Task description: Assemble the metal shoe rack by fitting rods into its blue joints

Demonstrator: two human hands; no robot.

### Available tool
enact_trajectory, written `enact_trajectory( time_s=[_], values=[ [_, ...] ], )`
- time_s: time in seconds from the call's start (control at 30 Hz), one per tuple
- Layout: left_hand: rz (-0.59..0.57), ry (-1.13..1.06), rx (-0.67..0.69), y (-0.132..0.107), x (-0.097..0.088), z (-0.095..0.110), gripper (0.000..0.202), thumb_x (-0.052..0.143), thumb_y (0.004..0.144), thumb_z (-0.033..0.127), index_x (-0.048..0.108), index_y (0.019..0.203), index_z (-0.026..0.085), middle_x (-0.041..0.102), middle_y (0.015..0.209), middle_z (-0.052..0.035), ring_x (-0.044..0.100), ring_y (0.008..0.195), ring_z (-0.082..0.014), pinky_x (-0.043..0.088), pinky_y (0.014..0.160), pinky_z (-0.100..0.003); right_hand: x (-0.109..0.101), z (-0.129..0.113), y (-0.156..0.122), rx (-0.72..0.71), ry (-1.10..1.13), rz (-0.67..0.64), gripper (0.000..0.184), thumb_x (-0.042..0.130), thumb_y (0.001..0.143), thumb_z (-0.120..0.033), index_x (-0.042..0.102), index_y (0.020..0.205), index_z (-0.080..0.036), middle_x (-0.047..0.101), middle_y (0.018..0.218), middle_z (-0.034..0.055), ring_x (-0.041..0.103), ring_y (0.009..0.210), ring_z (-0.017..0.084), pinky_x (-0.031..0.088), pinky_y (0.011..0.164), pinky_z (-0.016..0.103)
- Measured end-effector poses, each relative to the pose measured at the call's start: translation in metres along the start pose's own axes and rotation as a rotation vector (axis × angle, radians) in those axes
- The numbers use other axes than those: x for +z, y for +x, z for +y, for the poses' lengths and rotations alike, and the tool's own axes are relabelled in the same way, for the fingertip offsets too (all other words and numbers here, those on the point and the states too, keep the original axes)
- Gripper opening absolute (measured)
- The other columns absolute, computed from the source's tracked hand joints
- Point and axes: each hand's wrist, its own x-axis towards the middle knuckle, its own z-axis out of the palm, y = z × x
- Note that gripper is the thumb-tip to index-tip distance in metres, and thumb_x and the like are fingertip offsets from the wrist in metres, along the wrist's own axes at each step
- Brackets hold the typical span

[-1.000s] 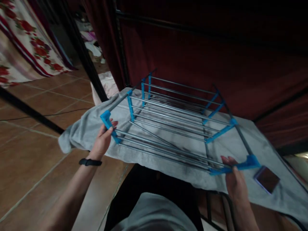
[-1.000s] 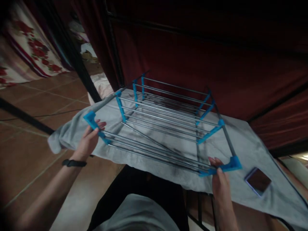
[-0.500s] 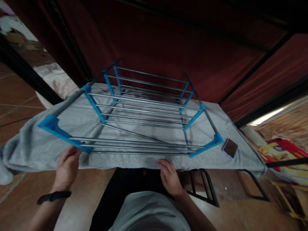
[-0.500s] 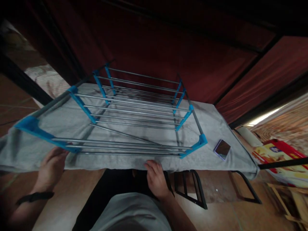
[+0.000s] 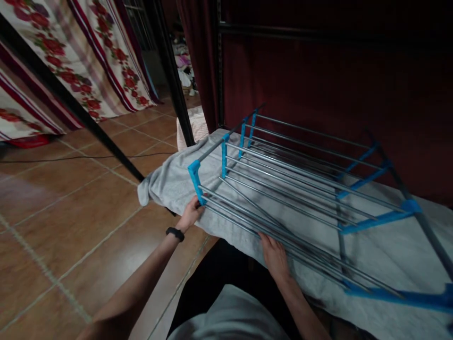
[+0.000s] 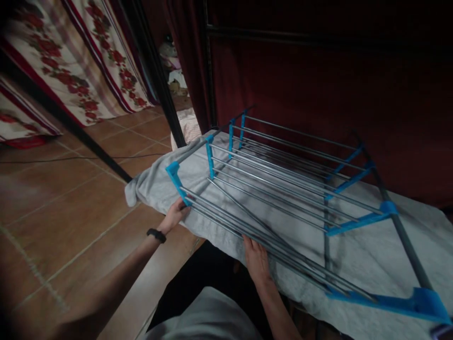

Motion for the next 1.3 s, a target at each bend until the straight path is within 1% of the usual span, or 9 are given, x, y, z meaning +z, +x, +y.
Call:
enact_trajectory(
  time_s=[0.17, 0.33, 0.57, 0.77, 0.93, 1.07, 1.3],
  values=[
    [0.007, 0.018, 0.021, 0.001, 0.001, -0.008, 0.04, 0.06, 0.069, 0.021, 0.065, 0.108, 0.019, 0.066, 0.11, -0.0075, 0.06, 0.111, -0.025, 0.049, 0.099, -0.043, 0.002, 0.003, -0.001, -0.016, -0.013, 0.03, 0.042, 0.041, 0.097, -0.011, 0.054, 0.134, -0.023, 0.065, 0.124, 0.0068, 0.063, 0.11, 0.021, 0.049, 0.094, 0.033],
    [0.071, 0.031, 0.023, 0.0, 0.009, -0.018, 0.04, 0.061, 0.071, 0.022, 0.063, 0.111, 0.019, 0.064, 0.115, -0.0079, 0.06, 0.106, -0.0231, 0.049, 0.098, -0.042, 0.001, 0.005, -0.001, -0.01, 0.012, 0.045, 0.034, 0.04, 0.1, -0.018, 0.059, 0.127, -0.022, 0.07, 0.113, 0.0068, 0.066, 0.102, 0.02, 0.05, 0.09, 0.032],
    [0.14, 0.043, 0.012, 0.0, 0.014, -0.026, 0.041, 0.057, 0.07, 0.015, 0.064, 0.11, 0.019, 0.066, 0.104, -0.0063, 0.062, 0.101, -0.0232, 0.05, 0.096, -0.043, -0.002, 0.008, 0.002, -0.048, 0.054, 0.051, 0.035, 0.04, 0.101, -0.018, 0.058, 0.13, -0.024, 0.07, 0.114, 0.0049, 0.066, 0.103, 0.019, 0.049, 0.091, 0.029],
    [0.147, 0.041, 0.009, 0.002, 0.014, -0.028, 0.039, 0.057, 0.068, 0.013, 0.065, 0.106, 0.019, 0.067, 0.099, -0.0057, 0.063, 0.097, -0.0233, 0.05, 0.094, -0.043, -0.002, 0.01, 0.002, -0.052, 0.06, 0.008, 0.036, 0.039, 0.1, -0.017, 0.059, 0.129, -0.024, 0.071, 0.111, 0.0046, 0.066, 0.104, 0.018, 0.049, 0.091, 0.028],
    [0.136, 0.038, 0.009, 0.003, 0.013, -0.028, 0.04, 0.057, 0.066, 0.012, 0.066, 0.105, 0.019, 0.067, 0.099, -0.0054, 0.062, 0.101, -0.024, 0.051, 0.094, -0.042, 0.0, 0.011, 0.001, -0.063, 0.066, 0.006, 0.037, 0.04, 0.098, -0.016, 0.059, 0.129, -0.023, 0.069, 0.119, 0.0053, 0.065, 0.109, 0.019, 0.049, 0.095, 0.03],
    [0.125, 0.047, 0.009, 0.002, 0.013, -0.026, 0.039, 0.057, 0.066, 0.013, 0.066, 0.104, 0.019, 0.067, 0.099, -0.0054, 0.061, 0.101, -0.0239, 0.05, 0.095, -0.043, -0.002, 0.01, 0.002, -0.065, 0.069, -0.006, 0.038, 0.04, 0.097, -0.013, 0.059, 0.129, -0.023, 0.069, 0.117, 0.0048, 0.064, 0.109, 0.018, 0.049, 0.094, 0.028],
    [0.119, 0.073, -0.001, 0.0, 0.013, -0.021, 0.042, 0.054, 0.067, 0.013, 0.065, 0.107, 0.018, 0.067, 0.099, -0.0056, 0.061, 0.097, -0.0231, 0.05, 0.094, -0.042, -0.002, 0.011, 0.002, -0.058, 0.059, -0.011, 0.037, 0.039, 0.099, -0.016, 0.058, 0.129, -0.023, 0.069, 0.118, 0.0055, 0.065, 0.108, 0.018, 0.049, 0.094, 0.029]
  ],
)
